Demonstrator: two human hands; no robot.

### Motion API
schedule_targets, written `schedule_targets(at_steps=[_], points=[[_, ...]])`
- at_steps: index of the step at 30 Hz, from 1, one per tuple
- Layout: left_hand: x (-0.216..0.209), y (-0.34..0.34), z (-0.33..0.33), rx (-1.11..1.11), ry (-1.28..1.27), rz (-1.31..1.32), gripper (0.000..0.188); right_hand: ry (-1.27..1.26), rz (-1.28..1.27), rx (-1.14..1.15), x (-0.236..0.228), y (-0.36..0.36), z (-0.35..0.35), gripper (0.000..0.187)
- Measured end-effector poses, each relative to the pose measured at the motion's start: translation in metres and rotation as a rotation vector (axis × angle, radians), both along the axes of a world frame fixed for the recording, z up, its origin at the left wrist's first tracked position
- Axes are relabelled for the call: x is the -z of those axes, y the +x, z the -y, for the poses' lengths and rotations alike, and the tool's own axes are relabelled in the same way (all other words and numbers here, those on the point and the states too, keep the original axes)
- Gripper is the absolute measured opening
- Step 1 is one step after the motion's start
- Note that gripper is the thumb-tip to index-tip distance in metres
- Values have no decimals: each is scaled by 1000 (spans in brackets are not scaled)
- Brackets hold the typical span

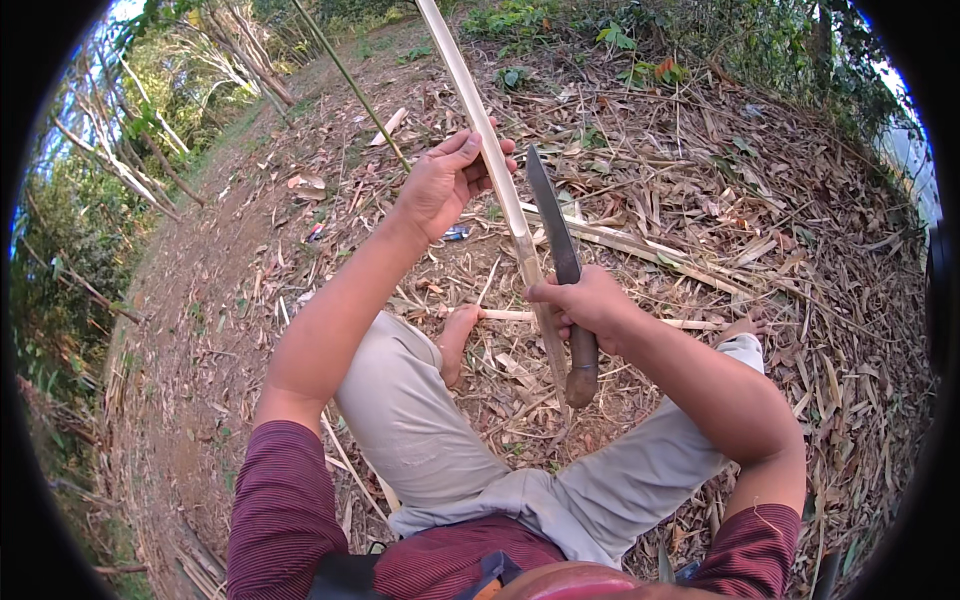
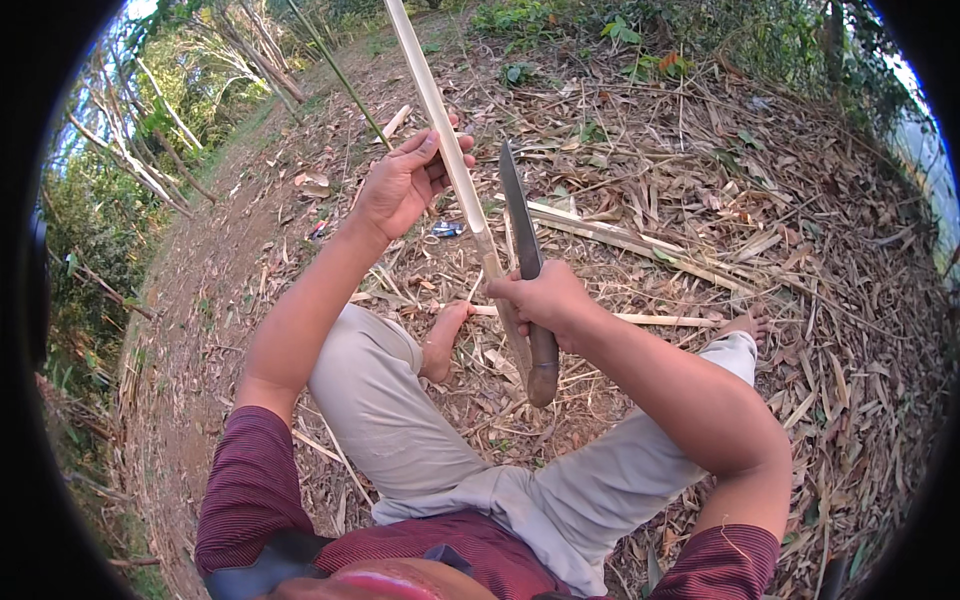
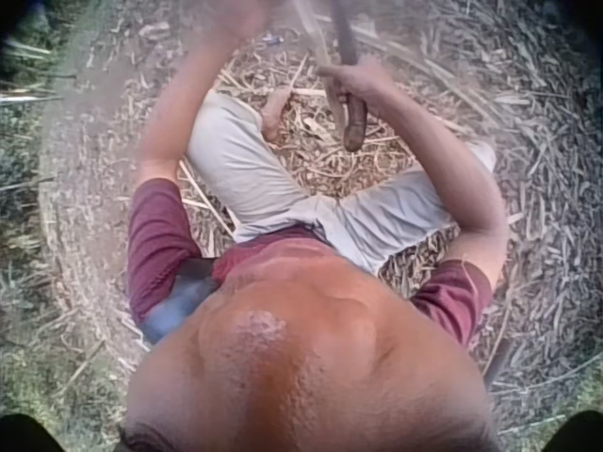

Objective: The person shaves a piece of bamboo by hand using a large knife while sitting on the ground.

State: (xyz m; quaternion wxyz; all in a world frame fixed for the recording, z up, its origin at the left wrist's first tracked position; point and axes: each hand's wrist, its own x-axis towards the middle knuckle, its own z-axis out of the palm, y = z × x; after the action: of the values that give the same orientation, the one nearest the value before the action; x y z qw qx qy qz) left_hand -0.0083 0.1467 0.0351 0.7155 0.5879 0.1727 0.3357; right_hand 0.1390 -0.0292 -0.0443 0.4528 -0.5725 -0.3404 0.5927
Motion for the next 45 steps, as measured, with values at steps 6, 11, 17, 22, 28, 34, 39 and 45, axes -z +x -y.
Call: schedule_targets(at_steps=[6, 11, 17, 22, 28, 34, 39, 45], points=[[-1, 0, 1, -18, 6, 49, 38, -21, 53, -21, -8, -4, 3, 27], [-1, -1, 1, -63, 57, -27, 41, -46, 116, -57, -5, -3, 1, 31], [-1, 2, 3, -145, 46, -76, 36, -70, 98, -35, -3, -6, 2, 31], [-1, 1, 6, -230, 56, -87, 32, -80, 98, 0, -1, -6, -1, 34], [6, 3, -2, -189, 66, -49, 35, -87, 78, -12, 1, -7, 0, 36], [2, 3, 6, -179, 42, -88, 31, -106, 39, -20, 7, -10, -2, 26], [5, 2, 4, -159, 62, -109, 30, -100, 26, -30, 9, -10, -2, 26], [7, 6, 4, -178, 58, -153, 26, -120, 44, -16, 5, -9, 2, 29]])
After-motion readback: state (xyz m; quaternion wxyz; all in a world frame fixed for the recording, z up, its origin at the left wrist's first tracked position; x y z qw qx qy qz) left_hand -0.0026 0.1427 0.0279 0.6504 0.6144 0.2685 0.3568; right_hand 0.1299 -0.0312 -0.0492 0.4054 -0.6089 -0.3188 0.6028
